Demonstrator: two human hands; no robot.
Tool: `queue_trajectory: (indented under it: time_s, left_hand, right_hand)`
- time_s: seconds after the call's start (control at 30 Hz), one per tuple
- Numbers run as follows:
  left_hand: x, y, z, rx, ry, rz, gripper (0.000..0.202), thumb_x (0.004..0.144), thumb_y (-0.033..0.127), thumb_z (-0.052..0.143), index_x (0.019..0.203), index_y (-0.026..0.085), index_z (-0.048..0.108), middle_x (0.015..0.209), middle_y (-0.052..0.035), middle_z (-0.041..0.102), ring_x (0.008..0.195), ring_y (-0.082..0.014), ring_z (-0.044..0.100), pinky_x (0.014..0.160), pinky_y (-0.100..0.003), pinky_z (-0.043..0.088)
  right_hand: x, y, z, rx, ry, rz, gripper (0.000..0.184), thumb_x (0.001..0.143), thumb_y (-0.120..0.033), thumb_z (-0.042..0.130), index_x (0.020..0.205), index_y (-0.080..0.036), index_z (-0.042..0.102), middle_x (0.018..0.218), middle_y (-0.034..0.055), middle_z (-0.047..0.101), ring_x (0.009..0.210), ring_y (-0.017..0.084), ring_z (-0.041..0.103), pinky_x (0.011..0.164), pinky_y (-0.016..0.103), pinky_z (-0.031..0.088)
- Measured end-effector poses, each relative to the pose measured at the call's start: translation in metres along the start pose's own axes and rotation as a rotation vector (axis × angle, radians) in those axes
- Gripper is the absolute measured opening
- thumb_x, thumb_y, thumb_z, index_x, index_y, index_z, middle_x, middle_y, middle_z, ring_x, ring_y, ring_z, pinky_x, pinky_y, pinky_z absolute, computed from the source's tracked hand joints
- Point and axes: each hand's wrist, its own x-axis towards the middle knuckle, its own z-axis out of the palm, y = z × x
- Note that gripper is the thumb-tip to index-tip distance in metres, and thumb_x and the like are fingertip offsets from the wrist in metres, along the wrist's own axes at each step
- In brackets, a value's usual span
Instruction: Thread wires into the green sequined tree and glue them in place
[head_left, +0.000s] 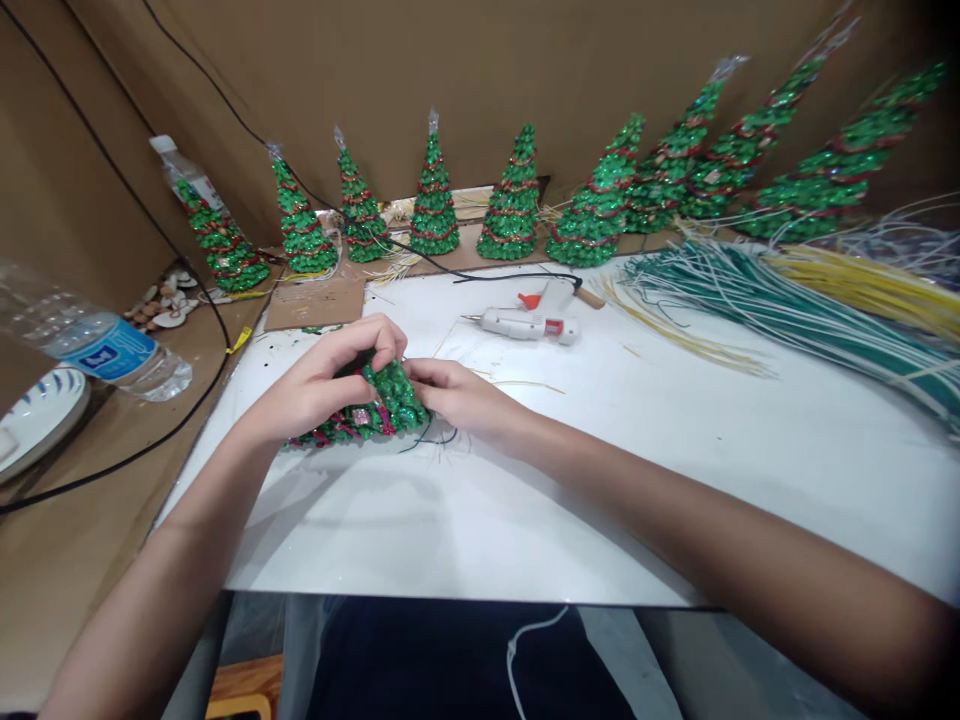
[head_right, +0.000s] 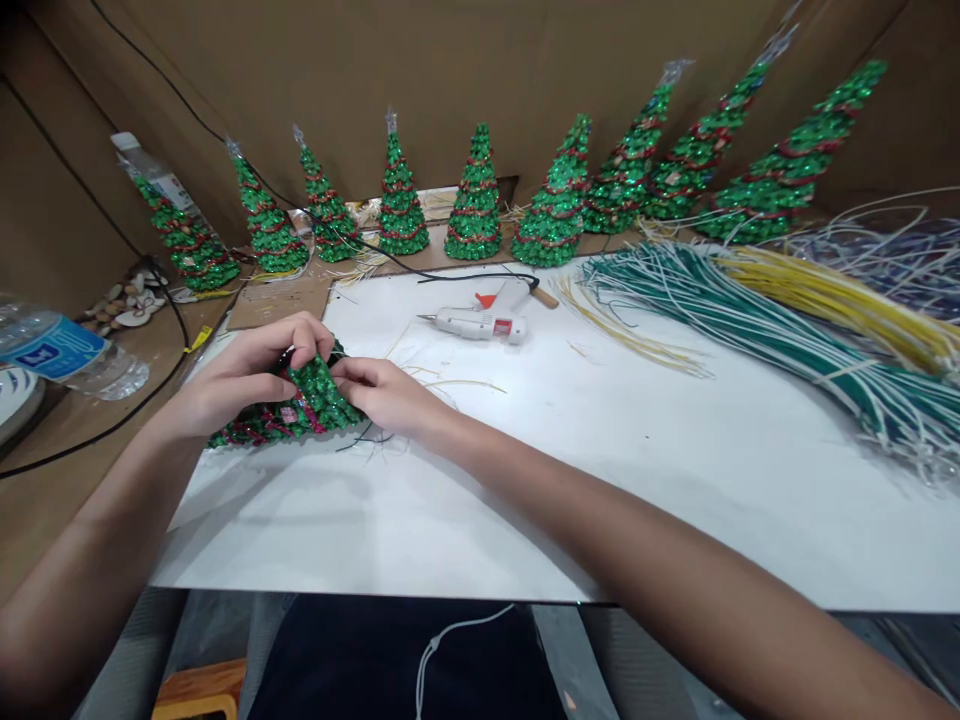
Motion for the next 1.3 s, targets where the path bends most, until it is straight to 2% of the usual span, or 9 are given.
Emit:
queue_trajectory:
  time_s: [0.2, 0.53, 0.77, 1.03, 1.3]
  left_hand:
    - [0.000, 0.000, 0.001, -0.020, 0.019, -0.002, 0.017, 0.069, 0.011, 0.052, 0.074, 0.021, 0.038, 0.087, -0.0020, 0.049, 0.082, -0.0174, 0.046, 0.074, -0.032, 0.038]
    - [-0.002, 0.000, 0.000, 0.040, 0.031, 0.040, 0.018, 0.066, 0.013, 0.052, 0.073, 0.021, 0.037, 0.085, -0.0015, 0.051, 0.079, -0.0170, 0.048, 0.073, -0.031, 0.041]
    - [-0.003, 0.001, 0.002, 0.055, 0.047, 0.037, 0.024, 0.063, 0.008, 0.053, 0.073, 0.022, 0.035, 0.086, -0.0012, 0.050, 0.080, -0.0158, 0.048, 0.073, -0.029, 0.041]
    - [-0.003, 0.002, 0.002, 0.077, 0.048, 0.023, 0.025, 0.063, 0.008, 0.053, 0.073, 0.022, 0.034, 0.088, -0.0013, 0.050, 0.082, -0.0161, 0.048, 0.072, -0.029, 0.039]
    - [-0.003, 0.004, 0.003, 0.077, 0.050, 0.033, 0.028, 0.061, 0.005, 0.051, 0.073, 0.022, 0.033, 0.089, -0.0008, 0.049, 0.081, -0.0148, 0.045, 0.074, -0.028, 0.038]
  right_hand:
    - [-0.003, -0.004, 0.001, 0.013, 0.037, 0.001, 0.011, 0.085, -0.021, 0.056, 0.090, -0.016, 0.064, 0.086, 0.0007, 0.064, 0.083, 0.012, 0.056, 0.078, 0.027, 0.044]
    - [0.000, -0.002, -0.004, -0.102, 0.074, -0.095, 0.020, 0.082, -0.027, 0.056, 0.094, -0.018, 0.069, 0.089, 0.0020, 0.069, 0.086, 0.016, 0.059, 0.078, 0.031, 0.047]
    - [-0.002, -0.006, -0.005, -0.165, 0.101, -0.121, 0.019, 0.079, -0.027, 0.056, 0.091, -0.018, 0.069, 0.091, 0.0022, 0.070, 0.089, 0.017, 0.060, 0.083, 0.033, 0.046]
    - [-0.009, -0.029, -0.020, -0.363, 0.277, -0.196, 0.013, 0.079, -0.023, 0.056, 0.081, -0.018, 0.068, 0.088, 0.0030, 0.071, 0.087, 0.018, 0.062, 0.088, 0.035, 0.044]
    - [-0.010, -0.043, -0.037, -0.253, 0.442, -0.183, 0.008, 0.072, -0.020, 0.063, 0.078, -0.020, 0.068, 0.082, 0.0021, 0.069, 0.081, 0.016, 0.063, 0.085, 0.033, 0.050]
